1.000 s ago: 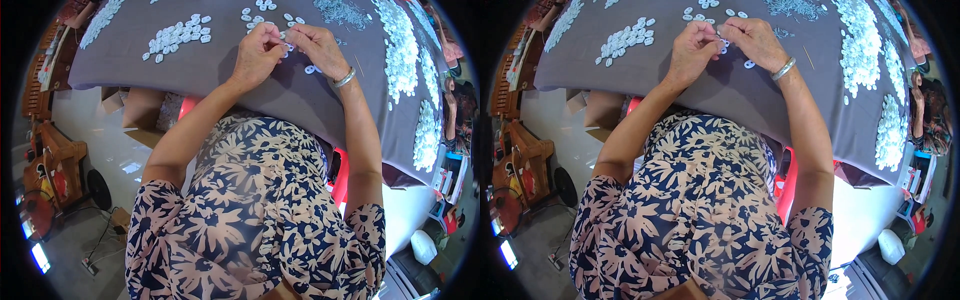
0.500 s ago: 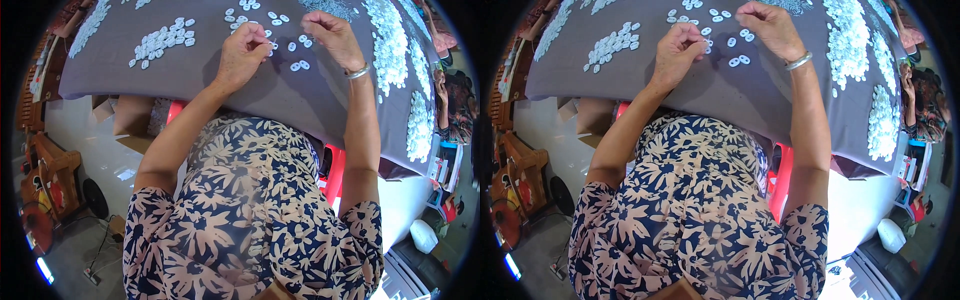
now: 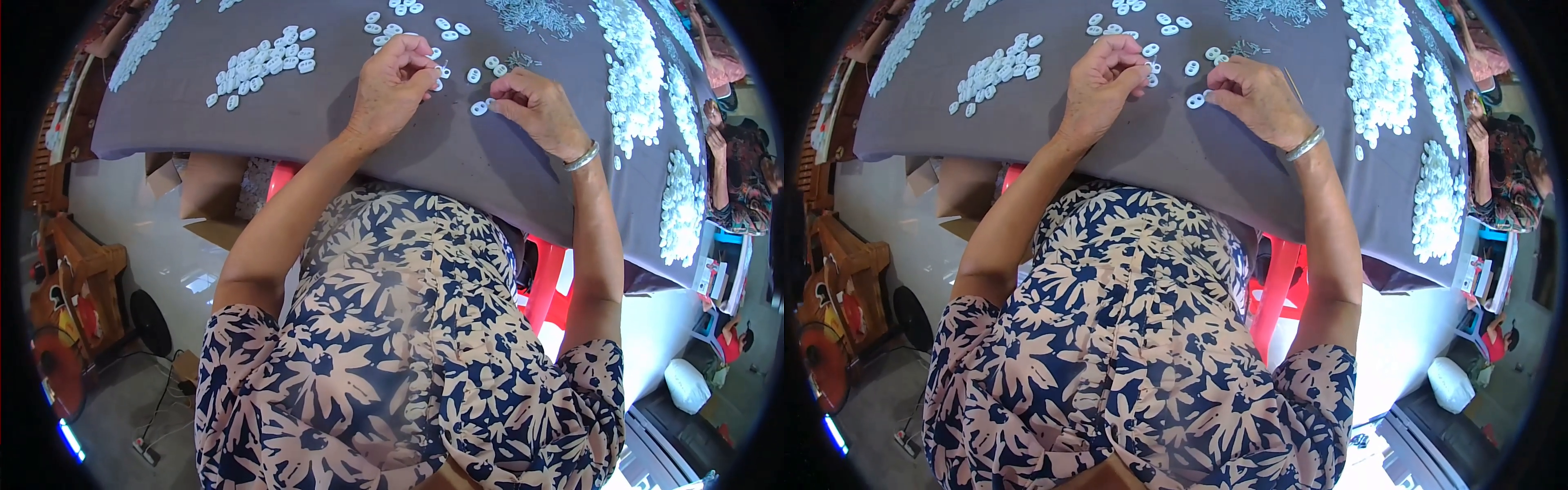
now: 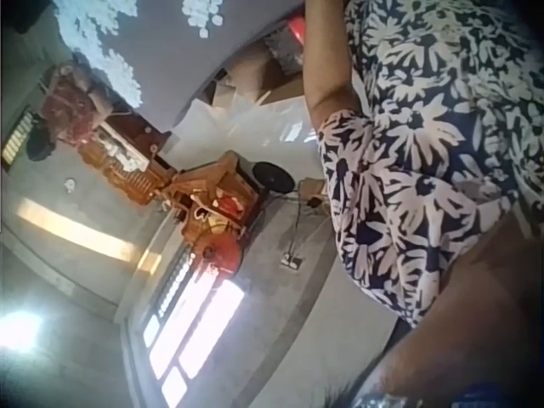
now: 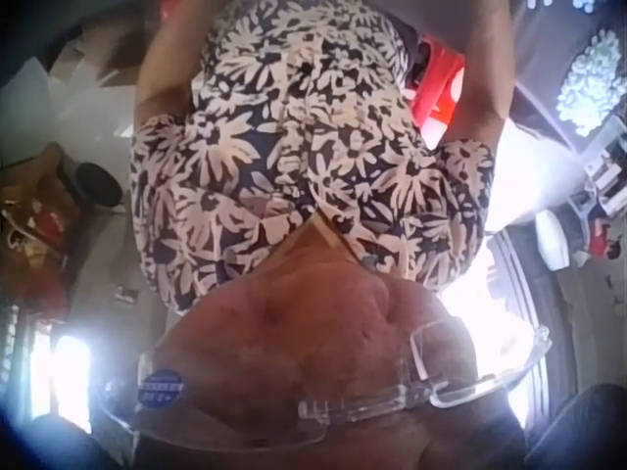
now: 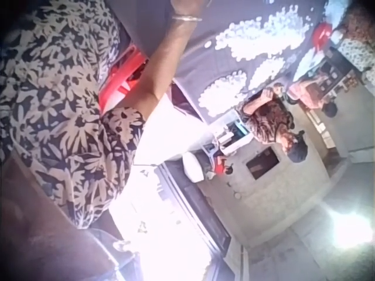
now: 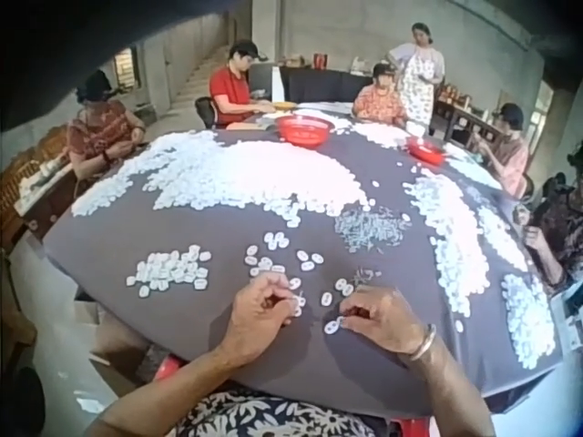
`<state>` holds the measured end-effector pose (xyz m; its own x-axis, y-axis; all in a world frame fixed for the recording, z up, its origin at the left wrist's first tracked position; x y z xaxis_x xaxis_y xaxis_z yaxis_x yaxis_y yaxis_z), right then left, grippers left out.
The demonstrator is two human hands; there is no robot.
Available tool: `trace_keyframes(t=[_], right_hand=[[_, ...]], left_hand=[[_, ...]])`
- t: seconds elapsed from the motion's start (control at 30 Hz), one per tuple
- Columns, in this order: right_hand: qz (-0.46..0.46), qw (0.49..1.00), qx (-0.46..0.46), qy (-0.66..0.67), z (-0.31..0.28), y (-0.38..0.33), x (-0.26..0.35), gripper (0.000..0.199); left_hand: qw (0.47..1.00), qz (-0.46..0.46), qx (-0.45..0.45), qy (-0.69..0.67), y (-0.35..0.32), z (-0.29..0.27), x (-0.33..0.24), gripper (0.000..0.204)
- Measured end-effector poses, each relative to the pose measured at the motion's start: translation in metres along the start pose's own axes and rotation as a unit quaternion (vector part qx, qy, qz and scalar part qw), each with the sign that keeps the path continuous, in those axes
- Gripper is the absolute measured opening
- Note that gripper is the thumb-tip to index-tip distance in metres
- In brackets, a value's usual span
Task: The person sorts and inspects small white plastic components by hand on a table.
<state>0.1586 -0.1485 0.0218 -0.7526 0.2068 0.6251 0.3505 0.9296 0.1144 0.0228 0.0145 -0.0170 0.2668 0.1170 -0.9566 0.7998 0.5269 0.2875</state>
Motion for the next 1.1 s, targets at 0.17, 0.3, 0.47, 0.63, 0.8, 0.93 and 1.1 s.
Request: trace_keyframes(t=[0.17, 0.3, 0.47, 0.63, 0.8, 0.93, 1.1], right_hand=[[-0.021, 0.999, -0.019, 0.016, 0.006, -0.002, 0.003, 0.013], [-0.023, 0.999, -0.035, 0.016, 0.007, -0.005, 0.002, 0.013], [-0.052, 0.998, -0.018, -0.015, 0.004, -0.001, 0.010, 0.012], [-0.103, 0.991, -0.037, -0.071, 0.002, -0.004, 0.017, 0.013], [-0.024, 0.997, 0.003, -0.078, -0.002, -0.008, 0.006, 0.010], [-0.041, 0.997, -0.056, -0.033, 0.001, -0.011, 0.003, 0.008], [-0.036, 0.994, -0.088, -0.058, 0.004, -0.006, -0.002, 0.008]], left_hand=[[1.000, -0.004, 0.002, -0.017, 0.000, 0.000, -0.001, 0.022], [1.000, -0.008, 0.004, -0.009, 0.000, 0.001, 0.000, 0.022], [1.000, -0.017, -0.001, -0.012, 0.000, 0.001, -0.001, 0.022], [1.000, -0.012, 0.001, -0.015, 0.000, 0.001, 0.000, 0.021], [1.000, -0.006, 0.000, -0.009, 0.000, 0.002, -0.001, 0.021], [1.000, -0.004, 0.004, -0.002, 0.001, 0.002, -0.001, 0.020], [1.000, -0.005, 0.003, -0.009, 0.001, 0.001, 0.001, 0.020]])
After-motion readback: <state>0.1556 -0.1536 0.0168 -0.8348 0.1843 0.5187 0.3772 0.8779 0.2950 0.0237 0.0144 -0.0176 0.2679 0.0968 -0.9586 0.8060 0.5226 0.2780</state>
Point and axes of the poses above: each hand's wrist, its own y-axis towards the middle knuckle, its own z-axis out of the palm, x = y × z, the point moved 3 cm from there along y, towards the middle knuckle, and after that the axes turned 4 degrees about z, right-handed, at the moved point
